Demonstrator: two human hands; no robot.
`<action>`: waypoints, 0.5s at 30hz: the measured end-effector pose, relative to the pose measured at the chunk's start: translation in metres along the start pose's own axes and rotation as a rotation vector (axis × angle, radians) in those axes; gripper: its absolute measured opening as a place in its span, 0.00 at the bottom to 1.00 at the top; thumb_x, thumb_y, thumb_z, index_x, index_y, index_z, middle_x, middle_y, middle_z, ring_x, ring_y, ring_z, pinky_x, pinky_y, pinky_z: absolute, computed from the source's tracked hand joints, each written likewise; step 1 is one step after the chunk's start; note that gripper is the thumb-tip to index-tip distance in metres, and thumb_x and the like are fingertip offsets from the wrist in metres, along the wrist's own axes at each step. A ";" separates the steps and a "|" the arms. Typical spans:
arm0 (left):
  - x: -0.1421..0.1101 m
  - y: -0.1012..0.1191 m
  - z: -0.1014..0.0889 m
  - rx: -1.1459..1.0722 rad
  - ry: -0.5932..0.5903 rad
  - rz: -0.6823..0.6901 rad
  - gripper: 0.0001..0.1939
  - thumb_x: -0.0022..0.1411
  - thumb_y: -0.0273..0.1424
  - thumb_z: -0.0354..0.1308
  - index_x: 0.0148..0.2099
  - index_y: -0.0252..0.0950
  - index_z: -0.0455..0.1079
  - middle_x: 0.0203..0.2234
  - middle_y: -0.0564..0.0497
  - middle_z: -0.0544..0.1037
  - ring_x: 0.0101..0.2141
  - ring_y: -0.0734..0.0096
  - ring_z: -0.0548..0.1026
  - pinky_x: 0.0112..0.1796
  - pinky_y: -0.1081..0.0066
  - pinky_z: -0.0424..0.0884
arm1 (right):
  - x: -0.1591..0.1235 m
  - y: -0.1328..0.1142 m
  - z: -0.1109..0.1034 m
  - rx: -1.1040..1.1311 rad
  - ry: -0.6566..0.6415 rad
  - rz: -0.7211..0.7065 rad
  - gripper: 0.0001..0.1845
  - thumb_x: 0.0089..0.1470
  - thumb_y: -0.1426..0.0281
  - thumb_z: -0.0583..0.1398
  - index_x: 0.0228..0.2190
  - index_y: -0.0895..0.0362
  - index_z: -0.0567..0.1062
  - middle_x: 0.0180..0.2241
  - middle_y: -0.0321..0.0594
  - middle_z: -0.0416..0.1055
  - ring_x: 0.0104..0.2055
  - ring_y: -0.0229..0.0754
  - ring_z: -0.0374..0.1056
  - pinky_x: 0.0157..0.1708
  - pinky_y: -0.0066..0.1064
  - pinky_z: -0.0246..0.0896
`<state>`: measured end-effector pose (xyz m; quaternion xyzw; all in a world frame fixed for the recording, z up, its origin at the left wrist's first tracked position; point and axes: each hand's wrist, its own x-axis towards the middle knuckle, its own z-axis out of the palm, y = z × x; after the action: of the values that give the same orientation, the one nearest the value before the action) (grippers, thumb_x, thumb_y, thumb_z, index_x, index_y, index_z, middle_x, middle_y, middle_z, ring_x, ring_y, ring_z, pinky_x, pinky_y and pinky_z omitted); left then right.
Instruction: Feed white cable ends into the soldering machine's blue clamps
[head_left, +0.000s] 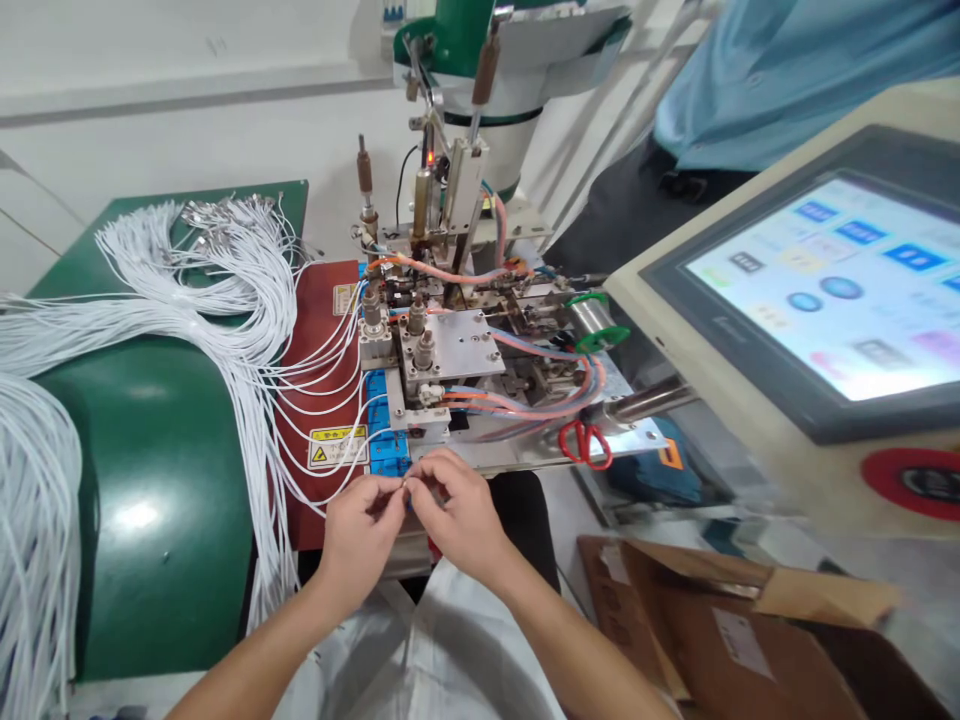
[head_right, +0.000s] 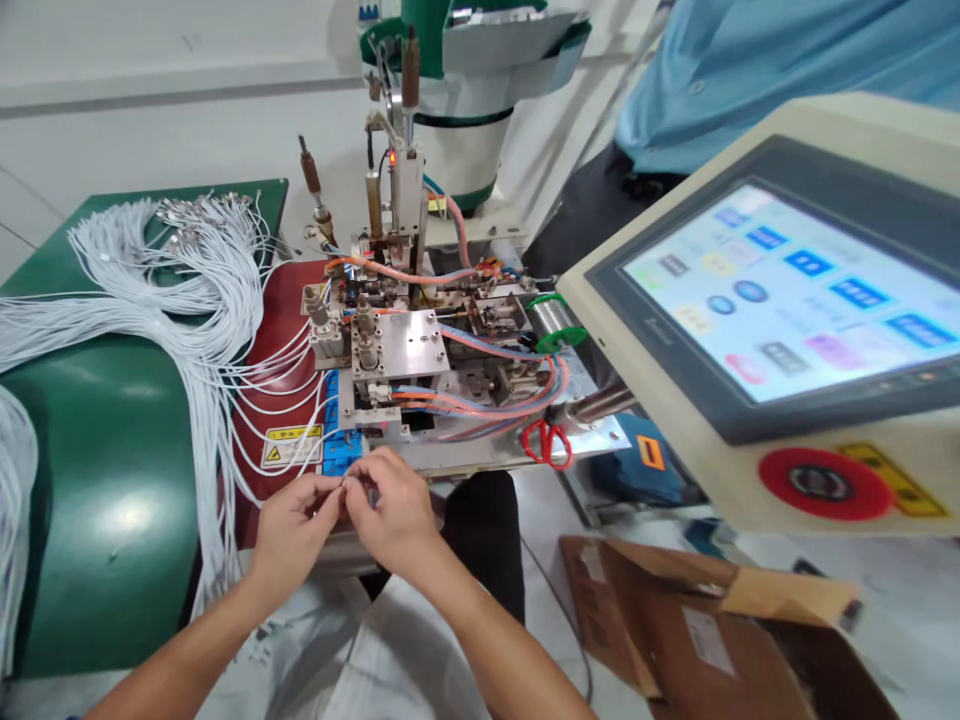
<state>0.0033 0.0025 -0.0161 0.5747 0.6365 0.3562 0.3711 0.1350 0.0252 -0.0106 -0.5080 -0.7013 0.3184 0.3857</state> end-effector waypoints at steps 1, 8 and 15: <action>-0.001 0.001 0.002 -0.067 0.013 -0.044 0.07 0.56 0.30 0.53 0.33 0.35 0.73 0.27 0.51 0.77 0.28 0.72 0.74 0.30 0.75 0.69 | -0.001 0.000 0.004 0.102 0.045 0.060 0.06 0.50 0.76 0.54 0.24 0.58 0.69 0.25 0.38 0.66 0.27 0.37 0.63 0.27 0.27 0.60; -0.004 0.000 0.007 -0.317 0.028 -0.172 0.09 0.56 0.34 0.56 0.34 0.33 0.72 0.28 0.51 0.77 0.29 0.73 0.74 0.32 0.76 0.71 | -0.012 0.002 0.015 0.124 0.199 0.044 0.08 0.52 0.73 0.54 0.26 0.57 0.72 0.27 0.39 0.67 0.31 0.39 0.64 0.32 0.31 0.61; -0.002 0.004 0.006 -0.470 -0.004 -0.259 0.11 0.53 0.36 0.59 0.34 0.32 0.72 0.26 0.51 0.77 0.25 0.74 0.73 0.28 0.76 0.72 | -0.014 0.010 0.011 0.217 0.152 0.078 0.07 0.51 0.73 0.55 0.27 0.57 0.73 0.28 0.40 0.67 0.29 0.38 0.65 0.29 0.29 0.62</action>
<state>0.0112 0.0006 -0.0153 0.3873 0.6037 0.4427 0.5380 0.1329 0.0144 -0.0269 -0.5127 -0.6113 0.3679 0.4777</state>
